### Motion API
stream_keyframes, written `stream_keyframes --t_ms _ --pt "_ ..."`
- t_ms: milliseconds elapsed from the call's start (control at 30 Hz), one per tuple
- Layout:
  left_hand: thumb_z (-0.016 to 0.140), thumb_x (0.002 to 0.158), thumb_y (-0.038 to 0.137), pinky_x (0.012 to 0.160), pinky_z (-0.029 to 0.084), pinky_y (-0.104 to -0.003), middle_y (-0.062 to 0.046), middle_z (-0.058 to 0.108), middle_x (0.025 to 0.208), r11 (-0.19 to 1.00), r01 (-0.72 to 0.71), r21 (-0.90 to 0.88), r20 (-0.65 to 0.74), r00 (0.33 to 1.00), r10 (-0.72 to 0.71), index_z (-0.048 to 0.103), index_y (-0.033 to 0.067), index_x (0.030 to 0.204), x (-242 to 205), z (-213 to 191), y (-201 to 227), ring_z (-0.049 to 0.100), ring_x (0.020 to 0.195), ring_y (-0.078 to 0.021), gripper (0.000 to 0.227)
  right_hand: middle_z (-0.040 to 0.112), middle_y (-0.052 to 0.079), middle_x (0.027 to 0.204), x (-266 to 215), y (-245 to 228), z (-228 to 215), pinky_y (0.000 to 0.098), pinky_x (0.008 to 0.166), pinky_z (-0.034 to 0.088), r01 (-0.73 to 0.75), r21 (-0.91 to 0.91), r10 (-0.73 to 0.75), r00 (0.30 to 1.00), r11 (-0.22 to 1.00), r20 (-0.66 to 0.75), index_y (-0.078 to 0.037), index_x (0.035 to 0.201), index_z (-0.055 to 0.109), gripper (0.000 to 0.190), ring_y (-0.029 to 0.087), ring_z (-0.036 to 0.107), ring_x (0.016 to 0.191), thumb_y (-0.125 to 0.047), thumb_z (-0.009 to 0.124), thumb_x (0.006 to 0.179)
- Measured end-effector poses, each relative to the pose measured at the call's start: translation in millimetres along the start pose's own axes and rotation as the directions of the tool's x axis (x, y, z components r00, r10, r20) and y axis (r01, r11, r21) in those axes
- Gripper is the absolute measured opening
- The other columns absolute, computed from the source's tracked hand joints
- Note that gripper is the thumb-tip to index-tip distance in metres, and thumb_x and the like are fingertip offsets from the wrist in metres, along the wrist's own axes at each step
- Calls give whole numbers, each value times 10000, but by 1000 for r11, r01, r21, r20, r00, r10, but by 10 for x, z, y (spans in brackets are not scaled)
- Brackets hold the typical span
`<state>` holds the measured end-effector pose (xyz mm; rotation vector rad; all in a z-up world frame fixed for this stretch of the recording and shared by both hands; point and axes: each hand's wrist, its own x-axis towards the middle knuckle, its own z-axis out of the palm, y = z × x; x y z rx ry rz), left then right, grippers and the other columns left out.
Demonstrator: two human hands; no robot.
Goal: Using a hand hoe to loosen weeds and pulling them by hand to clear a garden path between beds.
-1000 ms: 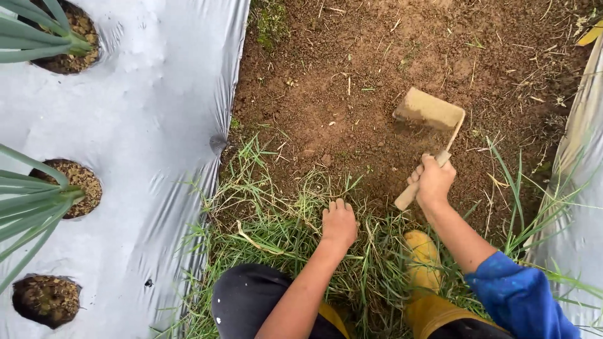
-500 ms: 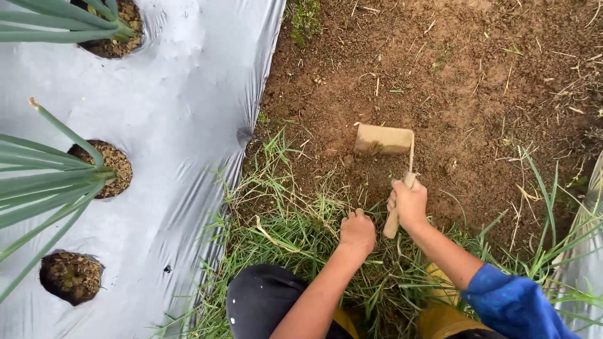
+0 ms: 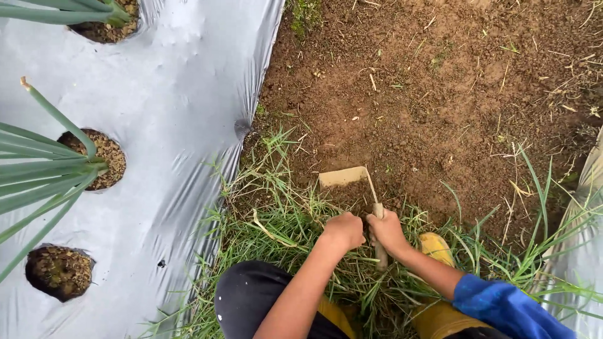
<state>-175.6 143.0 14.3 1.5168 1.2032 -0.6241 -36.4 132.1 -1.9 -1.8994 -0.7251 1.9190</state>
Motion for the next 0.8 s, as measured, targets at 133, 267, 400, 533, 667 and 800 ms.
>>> stream_keyframes --t_ms 133,267,400,533,667,800 --pt "721 974 315 877 605 -542 -149 758 1080 989 102 111 -519 854 -30 774 58 1082 -310 -495 -35 763 963 -320 284 505 64 462 -327 148 -235 324 324 471 17 -43 -15 999 999 40 -36 742 546 178 155 499 333 -9 554 918" --pt "570 1029 529 1280 245 -548 -249 87 1717 963 268 -39 -347 900 -265 130 18 1665 -366 -474 -66 167 1576 -414 927 520 51 482 -339 133 -367 316 326 480 13 -30 -13 1000 999 -2 -42 803 548 152 174 511 335 -19 549 953" --pt "411 1108 469 1267 199 -619 -245 19 1727 936 317 155 -138 945 -297 77 151 1693 -170 -285 -39 155 1568 -479 745 471 -6 503 -217 -208 -491 297 356 447 53 125 -28 981 991 -192 -85 802 506 164 138 463 369 -35 534 956" --pt "552 1068 244 1143 349 -689 -283 340 1600 920 219 326 -222 963 -151 252 192 1657 21 52 -51 407 1423 -542 663 493 -32 570 314 -611 -770 278 387 468 195 120 -152 942 973 -299 -119 894 513 120 115 481 412 -72 514 1005" --pt "708 934 144 987 471 -657 -255 570 1376 929 178 325 -286 955 -83 478 231 1540 190 174 -48 589 1205 -493 654 452 -26 544 548 -810 -778 286 395 445 335 220 -212 871 916 -444 -138 823 482 188 104 466 412 -77 540 990" --pt "745 887 162 918 505 -589 -236 648 1220 917 205 343 -306 947 -97 684 193 1337 341 325 -69 655 1067 -449 455 467 18 508 -150 -345 -337 324 360 450 45 141 -8 967 989 -254 -79 801 497 171 154 479 380 -76 543 966"
